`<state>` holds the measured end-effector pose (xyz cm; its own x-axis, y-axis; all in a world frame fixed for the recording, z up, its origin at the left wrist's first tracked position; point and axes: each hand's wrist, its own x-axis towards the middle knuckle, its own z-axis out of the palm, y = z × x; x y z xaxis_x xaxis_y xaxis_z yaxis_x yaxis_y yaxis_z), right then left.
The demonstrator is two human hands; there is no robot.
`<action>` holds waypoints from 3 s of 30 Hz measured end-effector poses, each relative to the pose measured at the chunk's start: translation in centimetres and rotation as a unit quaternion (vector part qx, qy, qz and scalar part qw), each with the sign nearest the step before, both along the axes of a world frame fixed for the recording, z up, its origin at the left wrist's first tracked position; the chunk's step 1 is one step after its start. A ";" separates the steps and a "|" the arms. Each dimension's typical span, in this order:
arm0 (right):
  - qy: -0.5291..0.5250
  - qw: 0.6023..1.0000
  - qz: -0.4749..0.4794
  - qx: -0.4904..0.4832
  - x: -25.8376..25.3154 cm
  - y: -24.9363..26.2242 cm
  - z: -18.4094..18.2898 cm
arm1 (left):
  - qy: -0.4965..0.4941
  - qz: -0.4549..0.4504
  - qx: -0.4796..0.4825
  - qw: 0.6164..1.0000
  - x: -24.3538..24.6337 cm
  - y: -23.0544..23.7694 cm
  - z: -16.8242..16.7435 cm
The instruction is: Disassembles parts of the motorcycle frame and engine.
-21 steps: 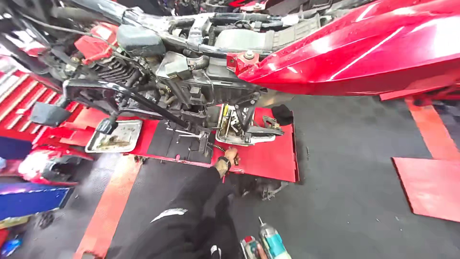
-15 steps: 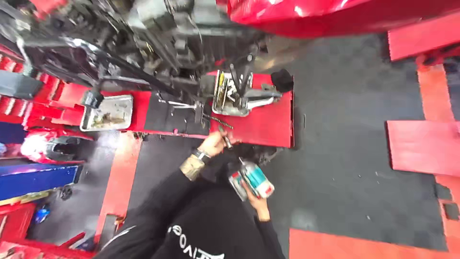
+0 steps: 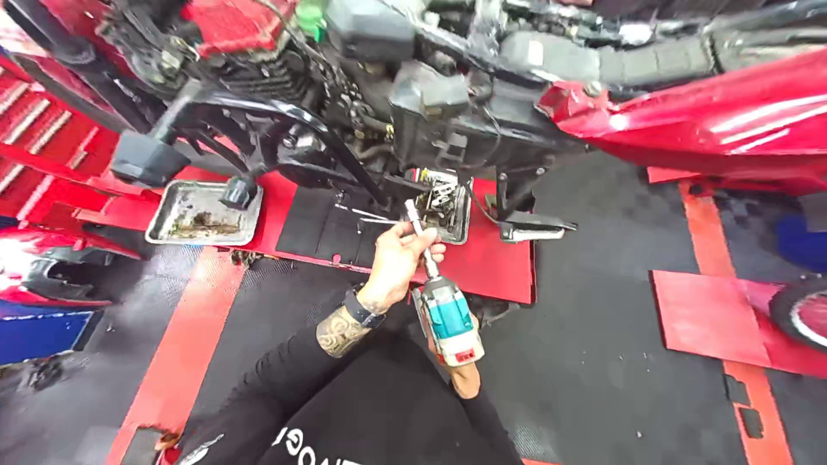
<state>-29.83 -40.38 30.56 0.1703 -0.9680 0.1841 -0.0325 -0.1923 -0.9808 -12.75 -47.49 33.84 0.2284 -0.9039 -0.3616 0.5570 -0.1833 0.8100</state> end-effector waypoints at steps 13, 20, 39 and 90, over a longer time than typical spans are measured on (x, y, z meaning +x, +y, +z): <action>-0.008 0.956 -0.164 -0.244 17.8 -5.7 4.4 | -0.123 -0.248 -0.175 0.945 14.1 -6.2 9.9; 0.039 0.941 -0.249 -0.228 19.8 -11.0 5.8 | -0.082 -0.267 -0.106 0.954 14.5 -12.0 9.5; -0.116 0.944 -0.286 -0.116 24.0 -12.3 5.8 | -0.225 -0.226 -0.107 0.942 15.0 -14.1 9.4; 0.083 0.942 -0.234 -0.227 18.8 -13.1 4.0 | -0.037 -0.192 -0.099 0.976 12.9 -11.4 9.0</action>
<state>-11.03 -53.44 34.57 -0.1922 -0.7726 0.6051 -0.3626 -0.5170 -0.7754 0.13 -58.85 42.80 -0.1211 -0.9785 -0.1668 0.4171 -0.2027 0.8860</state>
